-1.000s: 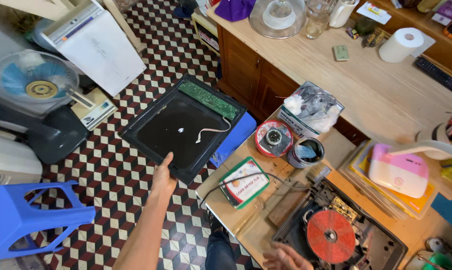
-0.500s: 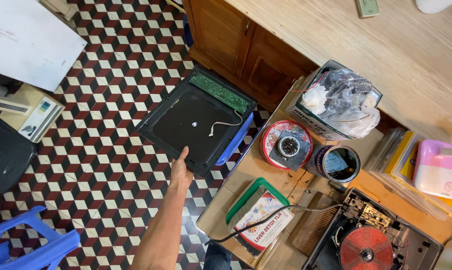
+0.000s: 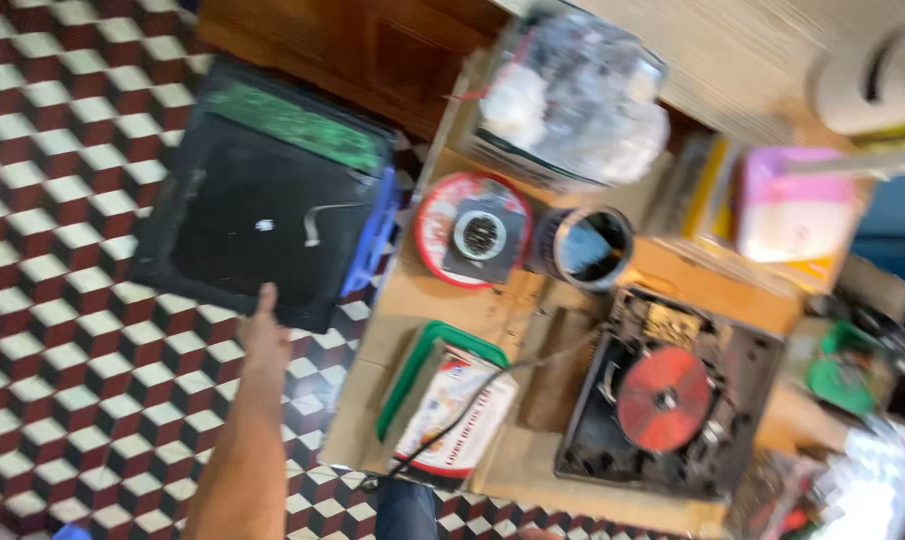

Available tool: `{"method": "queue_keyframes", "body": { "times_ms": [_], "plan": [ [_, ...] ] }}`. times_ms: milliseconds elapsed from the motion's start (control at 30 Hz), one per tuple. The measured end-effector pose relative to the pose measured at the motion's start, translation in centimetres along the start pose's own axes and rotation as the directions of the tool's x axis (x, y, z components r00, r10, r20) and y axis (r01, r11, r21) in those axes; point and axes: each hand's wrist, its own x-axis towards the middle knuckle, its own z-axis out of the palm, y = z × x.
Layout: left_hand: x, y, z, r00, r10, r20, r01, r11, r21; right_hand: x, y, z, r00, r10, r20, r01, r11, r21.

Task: The person removes screws from the underside of a portable induction cooktop using a cordless drill, then flips the unit to expose the internal components and continues unscrewing internal parts. The person handles the cooktop, drill, and screws throughout the process.

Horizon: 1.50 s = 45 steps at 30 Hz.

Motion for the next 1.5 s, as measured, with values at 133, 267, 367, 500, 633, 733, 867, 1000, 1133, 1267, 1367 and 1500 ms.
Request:
{"method": "queue_keyframes", "body": {
  "times_ms": [133,267,367,500,633,733,867,1000,1133,1267,1367,1500],
  "plan": [
    [0.7,0.3,-0.5,0.994,-0.089,0.056,0.091,0.996,-0.026,-4.5,2.3,-4.0,0.998,-0.039,-0.041,0.046,0.981,0.187],
    [-2.1,2.7,-1.4,0.982,-0.125,0.141,0.105,0.984,0.141,-7.5,-1.3,-5.5,0.994,0.109,-0.009,-0.106,0.979,0.176],
    [-7.5,5.7,-2.3,0.986,0.103,0.133,-0.147,0.915,0.375,-11.0,-2.6,-5.6,0.996,-0.092,0.014,0.088,0.980,0.177],
    [-17.6,10.3,-1.6,0.877,0.458,0.146,-0.474,0.875,0.100,-14.5,-2.5,-7.2,0.968,-0.245,-0.047,0.248,0.964,0.091],
    [-29.8,11.6,0.7,0.603,0.679,0.419,-0.769,0.634,0.080,-15.6,-1.4,-13.4,0.914,-0.365,-0.177,0.399,0.887,0.231],
    [-38.0,9.2,3.3,0.542,0.643,0.541,-0.787,0.614,0.057,-15.3,-0.9,-20.0,0.813,-0.409,-0.414,0.540,0.795,0.276],
    [-46.9,2.1,7.2,0.566,0.501,0.654,-0.745,0.650,0.147,-13.9,0.3,-31.3,0.565,-0.448,-0.693,0.713,0.688,0.135],
    [-53.7,-7.9,10.8,0.663,0.184,0.726,-0.568,0.755,0.327,-11.2,2.7,-42.4,0.480,-0.369,-0.796,0.781,0.593,0.196],
    [-56.8,-17.3,12.9,0.699,0.002,0.715,-0.519,0.690,0.504,-7.3,3.8,-49.9,0.594,-0.286,-0.752,0.698,0.649,0.305],
    [-57.3,-23.4,13.7,0.693,0.041,0.720,-0.623,0.536,0.570,-4.9,3.7,-52.7,0.637,-0.344,-0.690,0.679,0.674,0.291],
    [-57.3,-25.2,14.3,0.687,0.107,0.718,-0.663,0.495,0.561,-4.1,0.8,-52.6,0.652,-0.423,-0.630,0.695,0.665,0.273],
    [-58.2,-25.1,14.3,0.684,0.105,0.722,-0.613,0.620,0.490,-4.3,-2.9,-52.1,0.588,-0.522,-0.617,0.771,0.592,0.234]
  ]
}}
